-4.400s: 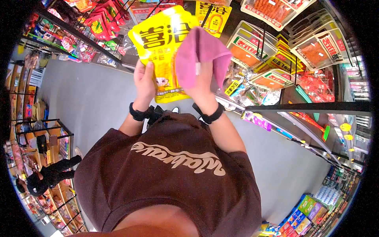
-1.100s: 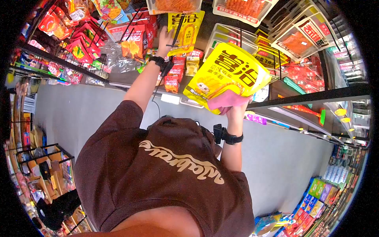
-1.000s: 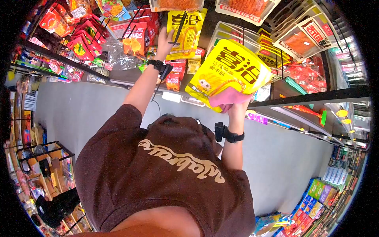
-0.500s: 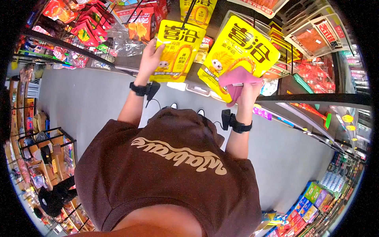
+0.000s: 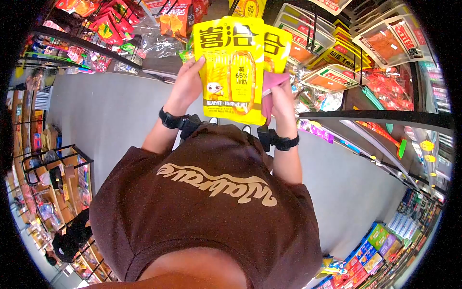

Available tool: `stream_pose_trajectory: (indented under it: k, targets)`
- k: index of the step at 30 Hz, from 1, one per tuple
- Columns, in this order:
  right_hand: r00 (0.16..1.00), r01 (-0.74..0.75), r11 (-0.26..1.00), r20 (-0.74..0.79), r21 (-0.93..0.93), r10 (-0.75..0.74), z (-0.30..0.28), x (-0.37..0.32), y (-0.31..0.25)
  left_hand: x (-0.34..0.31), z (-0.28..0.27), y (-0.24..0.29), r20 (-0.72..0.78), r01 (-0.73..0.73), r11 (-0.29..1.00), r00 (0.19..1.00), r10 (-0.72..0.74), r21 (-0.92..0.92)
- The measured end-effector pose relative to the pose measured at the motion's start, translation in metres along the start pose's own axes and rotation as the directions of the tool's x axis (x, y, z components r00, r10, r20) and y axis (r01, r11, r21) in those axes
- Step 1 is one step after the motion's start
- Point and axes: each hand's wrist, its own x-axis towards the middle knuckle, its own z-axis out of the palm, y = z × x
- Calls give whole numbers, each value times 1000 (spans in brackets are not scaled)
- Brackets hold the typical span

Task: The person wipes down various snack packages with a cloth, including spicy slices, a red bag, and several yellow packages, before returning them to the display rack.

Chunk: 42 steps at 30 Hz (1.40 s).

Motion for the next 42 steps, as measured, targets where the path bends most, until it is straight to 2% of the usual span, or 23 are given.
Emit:
stream_pose_trajectory:
  k: [2, 8, 11, 13, 15, 17, 18, 20, 22, 23, 24, 27, 28, 29, 31, 32, 33, 34, 35, 36, 38, 39, 42]
  targets:
    - [994, -69, 992, 73, -105, 77, 5, -2, 1, -1, 5, -5, -19, 48, 997, 999, -50, -59]
    - [965, -229, 968, 102, -106, 240, 1, 0, 3, -13, 12, -3, -49, 182, 969, 980, -193, -169]
    - [955, -262, 955, 103, -138, 277, -2, 2, 5, -15, 5, -11, 107, 44, 988, 992, -61, 147]
    - [954, -270, 955, 99, -127, 283, -3, 1, 4, -18, 5, -18, 57, 77, 989, 995, -84, 127]
    - [969, -227, 950, 50, -214, 242, 1, -2, 2, -19, 1, -25, 4, 110, 988, 994, -111, 107]
    - [981, -185, 948, 15, -258, 196, 5, -2, 3, -17, -5, -27, 35, 300, 953, 953, -301, 44]
    - [989, -148, 941, -18, -306, 149, 8, -4, 3, -19, -5, -26, 37, 304, 952, 951, -306, 44]
    - [992, -121, 971, -52, -205, 113, 4, -5, 3, -20, -3, -20, 65, 183, 976, 979, -191, 118]
    - [990, 17, 988, -140, 157, 6, 2, -1, 1, -23, -6, -10, 39, 157, 981, 986, -163, 115]
    - [989, 99, 970, -129, 222, -71, -4, -4, -9, -22, -8, -5, -14, 77, 978, 997, -76, 194]
    - [963, 182, 961, -233, 208, -132, -14, -2, -10, -21, -9, -1, -62, 2, 961, 998, 16, 276]
    - [963, 264, 962, -73, 69, -259, -21, -18, -27, -21, -7, 11, -50, -100, 903, 990, 132, 418]
    - [948, 305, 892, 23, -335, -316, 0, -34, -35, -21, -5, 13, -18, -151, 854, 983, 185, 498]
    - [934, 329, 660, 132, -675, -331, 20, -43, -36, -21, -3, 13, -18, -151, 853, 983, 185, 499]
    - [902, 359, 779, 406, -514, -148, 58, -43, -19, -22, 2, 10, -23, -88, 808, 992, 124, 582]
    - [807, 590, 473, 499, -654, -317, 82, -44, -11, -23, 8, 4, -19, -86, 809, 993, 119, 582]
    - [663, 709, 83, 622, -700, -418, 101, -43, -7, -26, 14, -3, -27, -130, 897, 987, 156, 422]
    - [661, 709, 80, 620, -701, -423, 109, -39, -4, -25, 18, -6, -40, -178, 952, 980, 194, 249]
    - [638, 717, -49, 683, -695, -356, 114, -36, -2, -25, 17, -9, 102, -245, 939, 969, 227, 240]
    - [619, 719, -174, 734, -672, -277, 117, -34, -1, -26, 11, -11, 101, -242, 940, 969, 224, 240]
    - [625, 731, -113, 726, -673, -285, 117, -22, -2, -24, -2, -8, 126, -227, 744, 973, 191, 628]
    - [655, 679, -131, 677, -722, -334, 115, -17, -4, -24, -2, -7, 84, -253, 696, 960, 268, 672]
    - [685, 596, -157, 601, -787, -412, 103, -8, -15, -26, 0, 7, 107, -267, 723, 960, 260, 637]
